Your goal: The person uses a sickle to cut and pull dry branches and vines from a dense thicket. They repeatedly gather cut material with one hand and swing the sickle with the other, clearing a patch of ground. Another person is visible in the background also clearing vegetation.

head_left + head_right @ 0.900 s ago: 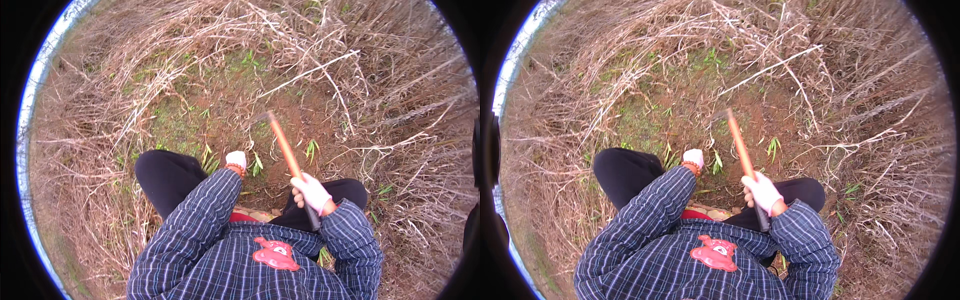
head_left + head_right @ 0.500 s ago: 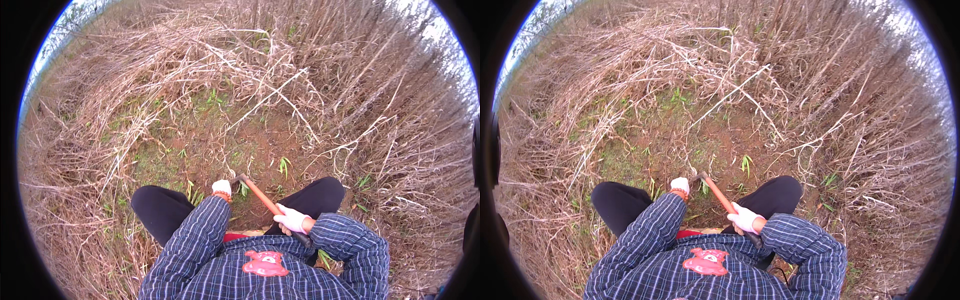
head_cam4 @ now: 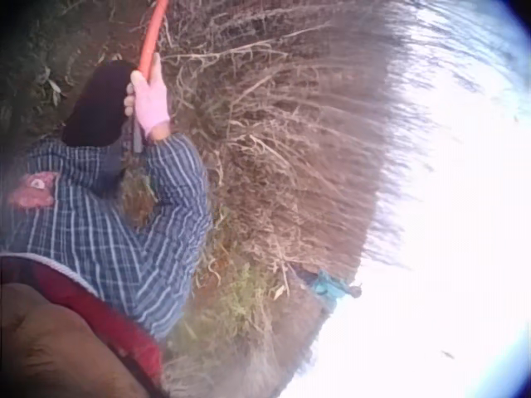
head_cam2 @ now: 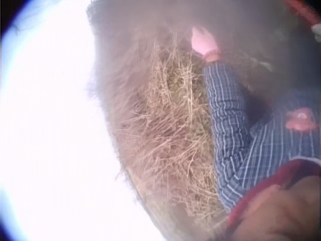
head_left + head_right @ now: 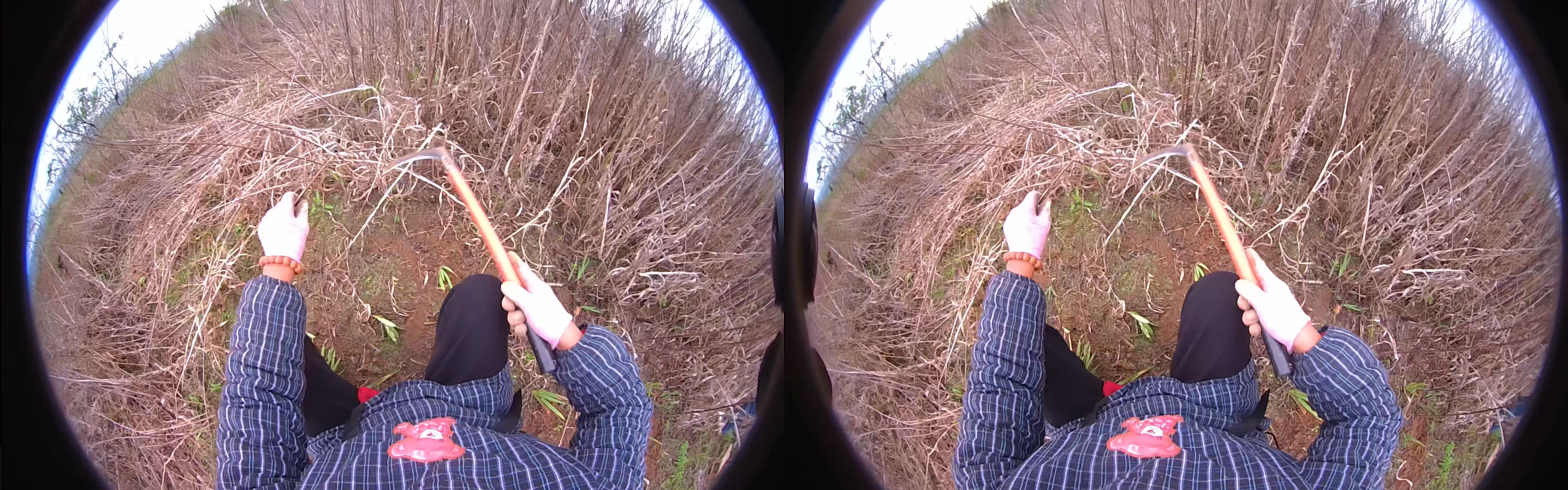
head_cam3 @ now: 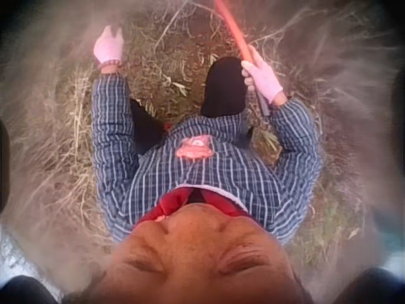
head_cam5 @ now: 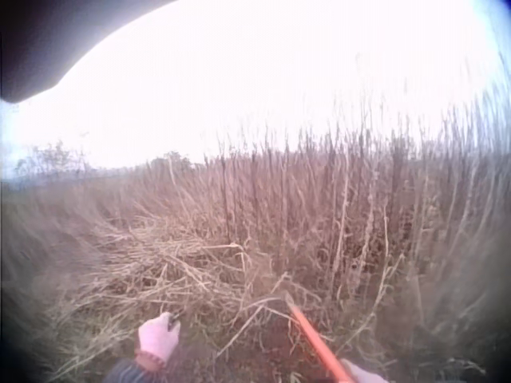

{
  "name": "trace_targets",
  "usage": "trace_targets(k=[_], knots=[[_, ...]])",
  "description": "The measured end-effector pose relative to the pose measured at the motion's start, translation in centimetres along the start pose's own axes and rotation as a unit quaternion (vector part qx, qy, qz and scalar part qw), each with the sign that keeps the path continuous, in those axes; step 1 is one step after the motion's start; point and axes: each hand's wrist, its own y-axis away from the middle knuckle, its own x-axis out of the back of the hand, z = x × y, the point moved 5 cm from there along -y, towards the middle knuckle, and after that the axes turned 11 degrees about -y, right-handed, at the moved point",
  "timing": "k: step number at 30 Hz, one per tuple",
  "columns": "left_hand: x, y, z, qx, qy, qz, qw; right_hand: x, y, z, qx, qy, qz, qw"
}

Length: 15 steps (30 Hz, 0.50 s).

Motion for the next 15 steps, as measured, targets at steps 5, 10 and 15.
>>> trace_targets(k=[5,10,15], knots=[[-0.4,3.5,0.8,-0.125,-0.009,0.000,0.992,2.9,-7.1,1.4,0.114,0.013,0.086,0.990],[-4.2,8.0,3.7,-0.267,-0.074,-0.174,0.945,6.7,-15.7,6.0,0.078,-0.009,0.128,0.989],[-4.7,8.1,7.4,-0.394,-0.087,-0.131,0.905,8.0,-25.8,9.0,0.140,0.047,0.138,0.979]])
